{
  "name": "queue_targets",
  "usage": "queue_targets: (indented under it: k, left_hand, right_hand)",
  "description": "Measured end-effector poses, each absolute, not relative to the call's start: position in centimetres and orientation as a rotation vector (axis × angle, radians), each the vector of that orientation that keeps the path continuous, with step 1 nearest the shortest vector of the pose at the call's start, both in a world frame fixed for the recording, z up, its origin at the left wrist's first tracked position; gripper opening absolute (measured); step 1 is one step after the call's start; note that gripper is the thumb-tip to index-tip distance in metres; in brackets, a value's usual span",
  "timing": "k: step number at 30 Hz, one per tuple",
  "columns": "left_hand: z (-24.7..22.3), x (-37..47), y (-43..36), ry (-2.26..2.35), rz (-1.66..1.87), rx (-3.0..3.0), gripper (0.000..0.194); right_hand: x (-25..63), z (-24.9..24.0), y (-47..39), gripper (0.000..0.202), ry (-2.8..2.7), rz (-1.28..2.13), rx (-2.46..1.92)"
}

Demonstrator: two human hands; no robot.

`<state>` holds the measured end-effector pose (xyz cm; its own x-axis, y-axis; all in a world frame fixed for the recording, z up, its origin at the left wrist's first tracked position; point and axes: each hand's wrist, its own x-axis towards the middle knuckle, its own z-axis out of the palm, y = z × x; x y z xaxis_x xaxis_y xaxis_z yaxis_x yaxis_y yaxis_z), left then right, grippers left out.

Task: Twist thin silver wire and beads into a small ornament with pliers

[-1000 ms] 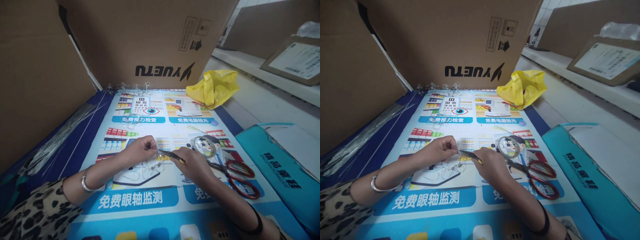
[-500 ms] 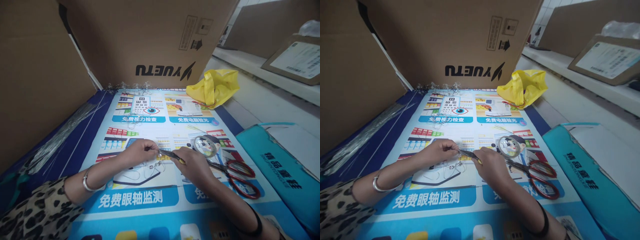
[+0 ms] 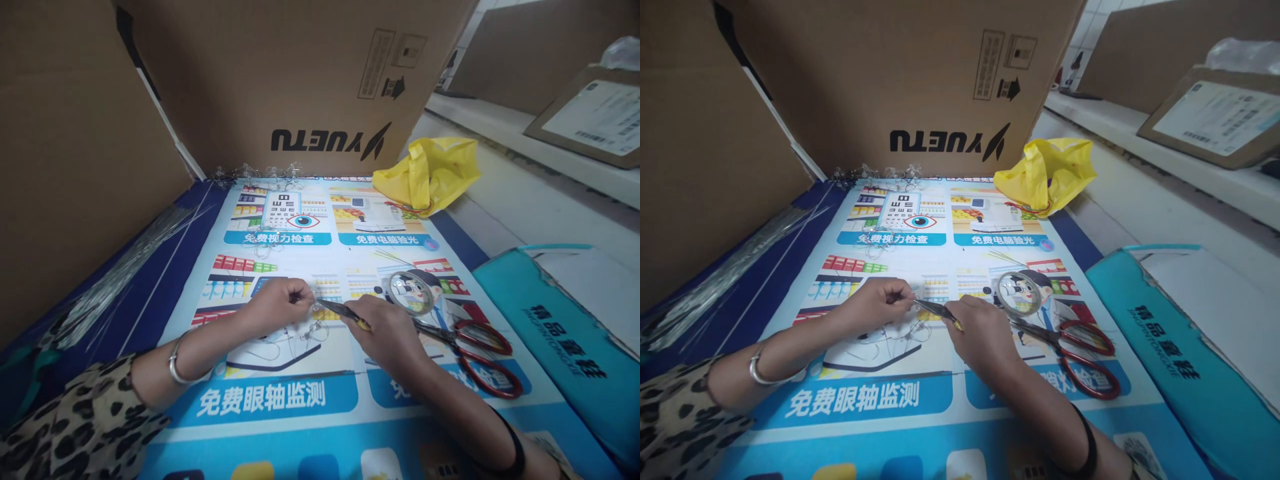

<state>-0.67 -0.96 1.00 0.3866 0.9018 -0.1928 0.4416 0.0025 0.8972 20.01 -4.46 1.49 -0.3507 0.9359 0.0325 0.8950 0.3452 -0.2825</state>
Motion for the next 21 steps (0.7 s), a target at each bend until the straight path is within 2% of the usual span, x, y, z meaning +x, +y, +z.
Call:
queue_targets:
  k: [11, 16, 21]
  left_hand:
    - [1.1, -0.5, -1.0, 1.183, 0.479, 1.435, 0.015]
    - [1.2, -0.4, -1.1, 1.138, 0.478, 1.415, 0.009]
    - [1.3, -0.4, -1.1, 1.15, 0.493, 1.413, 0.009]
  right_hand:
    - [20.1, 0.6, -4.4, 0.018, -2.373, 0.225, -1.6]
    - [20.2, 0.3, -4.3, 0.02, -2.357, 0.062, -1.537]
    - [20.0, 0.0, -4.3, 0.018, -2.364, 0.129, -1.559]
